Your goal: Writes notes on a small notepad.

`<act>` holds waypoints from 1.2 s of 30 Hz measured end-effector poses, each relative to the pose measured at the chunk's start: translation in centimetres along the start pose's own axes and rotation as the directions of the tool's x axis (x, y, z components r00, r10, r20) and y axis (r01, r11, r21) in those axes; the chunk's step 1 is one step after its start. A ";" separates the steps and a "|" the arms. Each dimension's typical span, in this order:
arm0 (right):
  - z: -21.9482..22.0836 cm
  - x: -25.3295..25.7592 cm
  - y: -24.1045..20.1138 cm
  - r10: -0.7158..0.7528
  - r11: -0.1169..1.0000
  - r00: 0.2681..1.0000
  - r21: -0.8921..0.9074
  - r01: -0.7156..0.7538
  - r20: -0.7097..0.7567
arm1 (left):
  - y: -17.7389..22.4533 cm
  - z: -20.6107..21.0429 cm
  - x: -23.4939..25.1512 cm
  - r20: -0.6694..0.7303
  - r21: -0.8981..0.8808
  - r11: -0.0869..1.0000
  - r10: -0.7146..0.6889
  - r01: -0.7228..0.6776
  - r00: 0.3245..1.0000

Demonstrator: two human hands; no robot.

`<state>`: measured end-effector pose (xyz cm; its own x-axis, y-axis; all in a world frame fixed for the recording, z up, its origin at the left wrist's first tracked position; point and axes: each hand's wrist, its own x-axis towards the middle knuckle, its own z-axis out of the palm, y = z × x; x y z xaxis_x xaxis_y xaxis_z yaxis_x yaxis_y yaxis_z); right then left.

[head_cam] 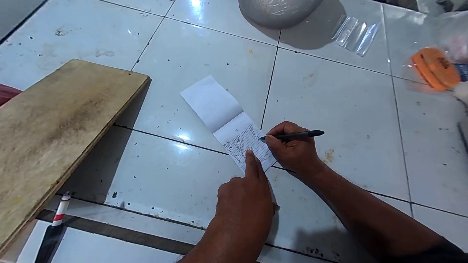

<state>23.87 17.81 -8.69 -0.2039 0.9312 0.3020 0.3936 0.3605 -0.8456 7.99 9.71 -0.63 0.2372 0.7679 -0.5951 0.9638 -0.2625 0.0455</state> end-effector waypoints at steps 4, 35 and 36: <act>0.0 0.0 0.0 -0.007 1.000 1.000 0.004 0.007 0.006 | 0.0 0.1 0.0 -0.005 0.006 1.000 -0.001 0.001 1.000; 0.0 -0.1 -0.1 -0.019 1.000 1.000 -0.004 0.019 -0.009 | 0.0 0.1 0.0 -0.008 -0.006 1.000 0.002 -0.002 1.000; 0.0 -0.1 -0.2 -0.021 1.000 1.000 0.006 0.021 0.002 | 0.0 0.1 0.0 -0.007 -0.007 1.000 0.000 0.000 1.000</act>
<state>23.83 17.65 -8.58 -0.2142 0.9233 0.3189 0.3835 0.3797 -0.8419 7.98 9.61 -0.72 0.2381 0.7717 -0.5897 0.9646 -0.2586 0.0509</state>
